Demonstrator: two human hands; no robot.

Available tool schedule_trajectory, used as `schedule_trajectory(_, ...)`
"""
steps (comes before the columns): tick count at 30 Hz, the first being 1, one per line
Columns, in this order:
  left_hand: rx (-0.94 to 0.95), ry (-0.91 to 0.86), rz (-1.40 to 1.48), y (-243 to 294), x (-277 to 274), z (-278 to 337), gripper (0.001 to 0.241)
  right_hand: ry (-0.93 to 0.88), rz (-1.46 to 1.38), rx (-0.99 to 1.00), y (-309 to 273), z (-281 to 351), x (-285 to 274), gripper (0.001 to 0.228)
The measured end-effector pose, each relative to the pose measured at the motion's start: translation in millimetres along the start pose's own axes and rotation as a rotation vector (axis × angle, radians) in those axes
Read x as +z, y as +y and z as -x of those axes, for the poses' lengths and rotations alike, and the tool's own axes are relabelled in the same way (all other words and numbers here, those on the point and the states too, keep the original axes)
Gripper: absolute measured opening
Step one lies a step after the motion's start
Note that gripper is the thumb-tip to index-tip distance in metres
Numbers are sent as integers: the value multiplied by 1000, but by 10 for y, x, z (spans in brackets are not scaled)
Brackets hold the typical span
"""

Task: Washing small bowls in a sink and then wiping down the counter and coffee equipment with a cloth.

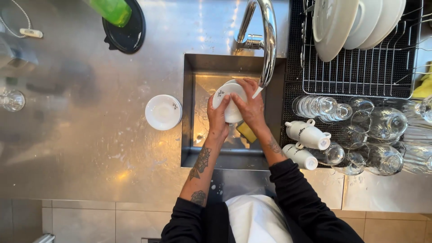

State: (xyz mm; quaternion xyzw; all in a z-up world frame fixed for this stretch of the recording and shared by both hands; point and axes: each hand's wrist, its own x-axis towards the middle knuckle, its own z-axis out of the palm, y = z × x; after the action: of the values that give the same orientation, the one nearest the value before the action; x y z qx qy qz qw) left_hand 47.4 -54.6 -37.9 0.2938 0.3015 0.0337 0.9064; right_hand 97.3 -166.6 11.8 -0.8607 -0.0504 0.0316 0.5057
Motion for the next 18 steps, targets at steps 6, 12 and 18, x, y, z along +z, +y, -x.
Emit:
schedule_trajectory(6, 11, 58, 18, -91, 4, 65, 50, 54, -245, 13, 77, 136, 16, 36)
schedule_trajectory(12, 55, 129, 12, -293, -399, -43, 57, 87, -419, 219, -100, 45, -84, 28)
schedule_trajectory(18, 154, 260, -279, -90, -820, 69, 57, 233, 57, 49, -114, -36, -186, 28)
